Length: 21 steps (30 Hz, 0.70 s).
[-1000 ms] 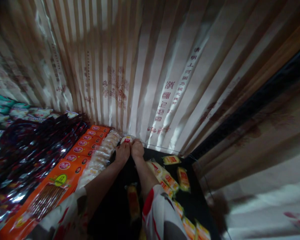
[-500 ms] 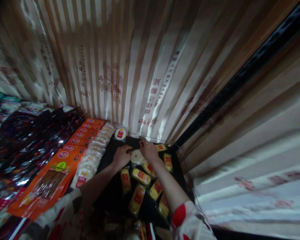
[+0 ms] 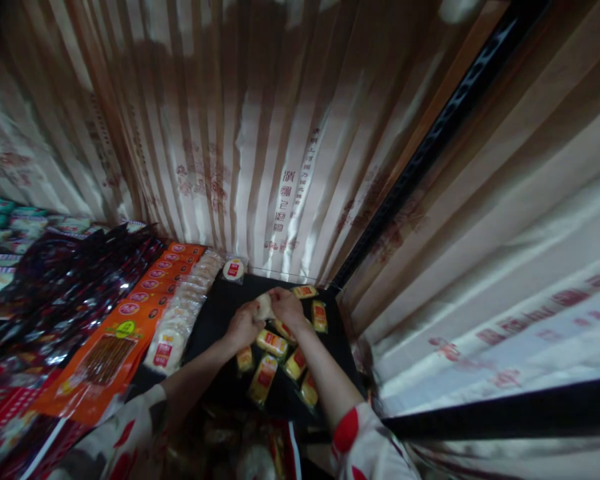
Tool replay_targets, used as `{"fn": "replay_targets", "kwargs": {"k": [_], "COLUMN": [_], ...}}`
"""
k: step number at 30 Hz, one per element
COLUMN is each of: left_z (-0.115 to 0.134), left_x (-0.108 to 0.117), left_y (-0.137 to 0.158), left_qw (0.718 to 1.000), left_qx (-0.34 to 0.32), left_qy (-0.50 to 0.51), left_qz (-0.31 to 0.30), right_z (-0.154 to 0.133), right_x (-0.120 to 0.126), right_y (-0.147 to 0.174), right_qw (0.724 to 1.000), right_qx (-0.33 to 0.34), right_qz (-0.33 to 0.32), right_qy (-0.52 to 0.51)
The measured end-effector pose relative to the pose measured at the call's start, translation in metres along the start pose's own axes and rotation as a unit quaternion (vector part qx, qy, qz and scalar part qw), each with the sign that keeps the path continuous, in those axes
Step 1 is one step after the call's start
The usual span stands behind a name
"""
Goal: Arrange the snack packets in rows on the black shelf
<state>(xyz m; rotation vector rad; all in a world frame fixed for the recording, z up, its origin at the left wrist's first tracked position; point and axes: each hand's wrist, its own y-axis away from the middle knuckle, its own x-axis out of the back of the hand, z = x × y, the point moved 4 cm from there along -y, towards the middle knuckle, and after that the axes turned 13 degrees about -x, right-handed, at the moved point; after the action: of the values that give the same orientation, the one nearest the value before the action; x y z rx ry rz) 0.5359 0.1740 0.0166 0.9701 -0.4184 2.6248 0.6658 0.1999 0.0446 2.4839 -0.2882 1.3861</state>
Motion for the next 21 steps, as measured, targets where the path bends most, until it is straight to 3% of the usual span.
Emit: {"fn": "replay_targets", "kwargs": {"k": [5, 15, 21], "left_z": [0.005, 0.01, 0.015], "left_x": [0.019, 0.06, 0.079], "left_y": [0.006, 0.011, 0.011], "left_qw": [0.999, 0.996, 0.99], "left_qx": [0.028, 0.037, 0.045], "left_qy": [0.032, 0.064, 0.034], "left_qz": [0.034, 0.056, 0.125], "right_z": [0.001, -0.021, -0.02], "right_x": [-0.004, 0.02, 0.008], "right_y": [0.002, 0.025, 0.03], "right_qw": [0.982, 0.988, 0.961], "right_qx": [0.008, 0.122, 0.11], "right_qz": [-0.069, 0.025, -0.058], "right_qy": [-0.175, -0.093, -0.245]}}
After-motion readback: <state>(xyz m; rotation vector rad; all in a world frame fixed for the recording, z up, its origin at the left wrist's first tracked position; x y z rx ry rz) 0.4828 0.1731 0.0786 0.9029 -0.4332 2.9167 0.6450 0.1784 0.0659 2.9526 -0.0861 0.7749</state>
